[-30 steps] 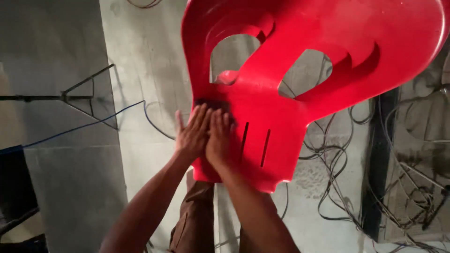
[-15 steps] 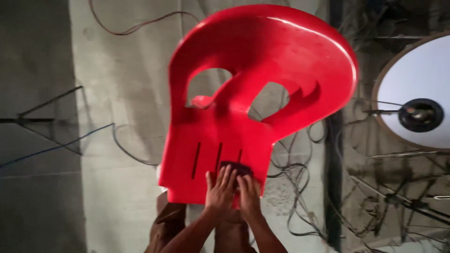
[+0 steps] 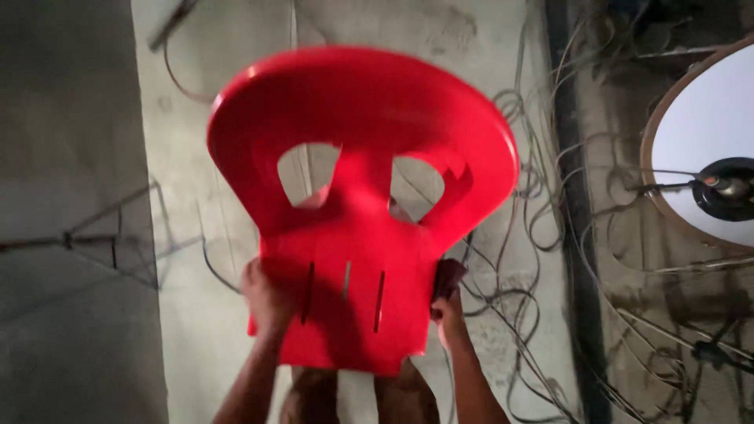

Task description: Cleaning plastic chairs by wiping them down with a wet cloth.

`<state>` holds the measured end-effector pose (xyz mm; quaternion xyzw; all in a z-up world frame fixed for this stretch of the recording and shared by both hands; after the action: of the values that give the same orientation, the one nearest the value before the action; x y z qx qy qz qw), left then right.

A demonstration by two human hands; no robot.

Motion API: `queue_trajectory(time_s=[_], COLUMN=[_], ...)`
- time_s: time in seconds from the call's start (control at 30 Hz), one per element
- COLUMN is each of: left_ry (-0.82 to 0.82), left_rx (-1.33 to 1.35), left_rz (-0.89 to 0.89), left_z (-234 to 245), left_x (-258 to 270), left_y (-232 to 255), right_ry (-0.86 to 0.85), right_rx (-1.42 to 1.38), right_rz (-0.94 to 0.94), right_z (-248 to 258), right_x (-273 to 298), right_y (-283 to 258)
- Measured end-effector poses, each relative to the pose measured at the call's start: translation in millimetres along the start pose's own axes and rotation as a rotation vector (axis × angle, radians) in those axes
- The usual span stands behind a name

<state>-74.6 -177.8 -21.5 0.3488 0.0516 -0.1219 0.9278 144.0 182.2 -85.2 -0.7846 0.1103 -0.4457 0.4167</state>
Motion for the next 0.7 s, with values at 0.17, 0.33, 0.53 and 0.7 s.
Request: queue_trajectory(time_s=[0.17, 0.33, 0.53, 0.7], left_ry=[-0.470, -0.347, -0.423, -0.400], left_rx=[0.168, 0.322, 0.266, 0.308], left_rz=[0.572, 0.335, 0.359, 0.314], left_z=[12, -60, 29, 129], left_x=[-39, -4, -26, -55], left_y=[-80, -173, -92, -3], right_ry=[-0.084, 0.003, 0.108, 0.131], right_rx=[0.418, 0.164, 0.385, 0.346], right_rz=[0.108, 0.053, 0.128, 0.146], right_z=[-83, -89, -113, -109], right_x=[35, 34, 100, 157], right_y=[-57, -56, -128, -161])
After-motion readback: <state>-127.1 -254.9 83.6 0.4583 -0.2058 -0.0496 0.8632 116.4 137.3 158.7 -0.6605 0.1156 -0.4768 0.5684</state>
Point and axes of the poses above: each hand's wrist, its own x-axis away from the middle knuckle, its own z-axis out of the back of the hand, y = z × x, the point moved 2 cm from there along -x, towards the middle knuckle, and after that the axes turned 6 degrees about -z, right-handed, at the moved point
